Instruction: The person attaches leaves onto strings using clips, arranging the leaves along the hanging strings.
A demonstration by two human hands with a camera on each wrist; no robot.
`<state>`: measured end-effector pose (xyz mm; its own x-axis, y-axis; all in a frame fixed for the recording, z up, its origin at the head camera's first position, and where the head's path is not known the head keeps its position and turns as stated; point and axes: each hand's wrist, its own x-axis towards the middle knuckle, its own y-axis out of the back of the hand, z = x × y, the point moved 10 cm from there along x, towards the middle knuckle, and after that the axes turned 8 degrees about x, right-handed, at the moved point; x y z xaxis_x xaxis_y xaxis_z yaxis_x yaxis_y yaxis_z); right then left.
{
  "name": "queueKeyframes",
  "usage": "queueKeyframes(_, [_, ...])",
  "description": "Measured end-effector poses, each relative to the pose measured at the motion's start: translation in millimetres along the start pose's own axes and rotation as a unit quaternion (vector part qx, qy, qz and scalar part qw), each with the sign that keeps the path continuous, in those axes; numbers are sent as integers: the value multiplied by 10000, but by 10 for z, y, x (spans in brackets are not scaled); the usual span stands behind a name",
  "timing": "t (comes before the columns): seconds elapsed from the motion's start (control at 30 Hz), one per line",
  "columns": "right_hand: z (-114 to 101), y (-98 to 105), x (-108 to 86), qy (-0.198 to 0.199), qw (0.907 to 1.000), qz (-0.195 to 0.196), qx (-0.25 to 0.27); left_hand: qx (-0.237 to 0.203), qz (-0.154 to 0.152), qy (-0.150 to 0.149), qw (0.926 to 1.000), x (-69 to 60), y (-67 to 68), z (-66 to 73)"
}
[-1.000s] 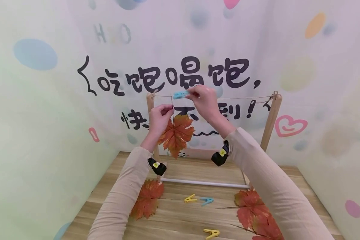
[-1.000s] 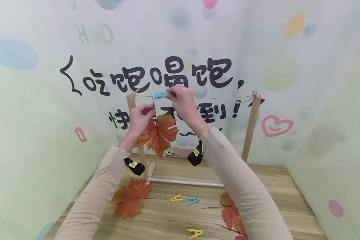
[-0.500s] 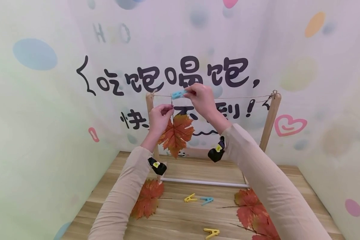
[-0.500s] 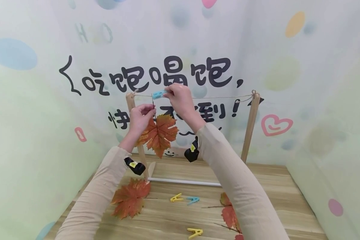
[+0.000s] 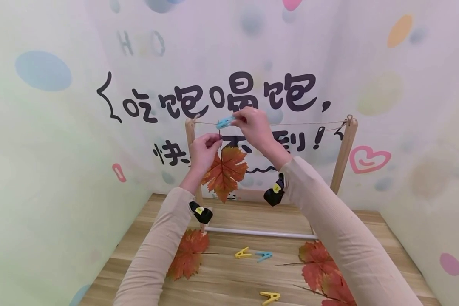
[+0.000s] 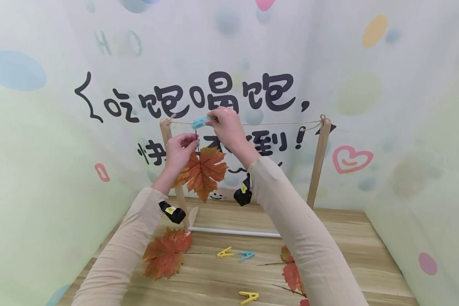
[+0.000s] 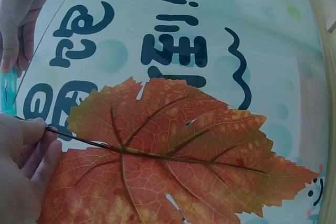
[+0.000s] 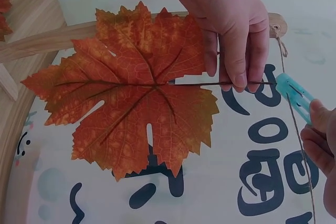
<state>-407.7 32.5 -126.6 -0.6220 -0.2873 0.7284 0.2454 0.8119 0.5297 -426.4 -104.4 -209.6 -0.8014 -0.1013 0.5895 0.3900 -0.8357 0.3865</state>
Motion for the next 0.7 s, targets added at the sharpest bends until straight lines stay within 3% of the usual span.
queueKeyframes(0.33, [13, -22, -6, -120, 9994, -289, 148, 70, 94, -119, 9999, 15, 10, 20])
queueKeyframes(0.7, [49, -7, -37, -67, 9993, -215, 287, 48, 152, -160, 9997, 3, 24, 12])
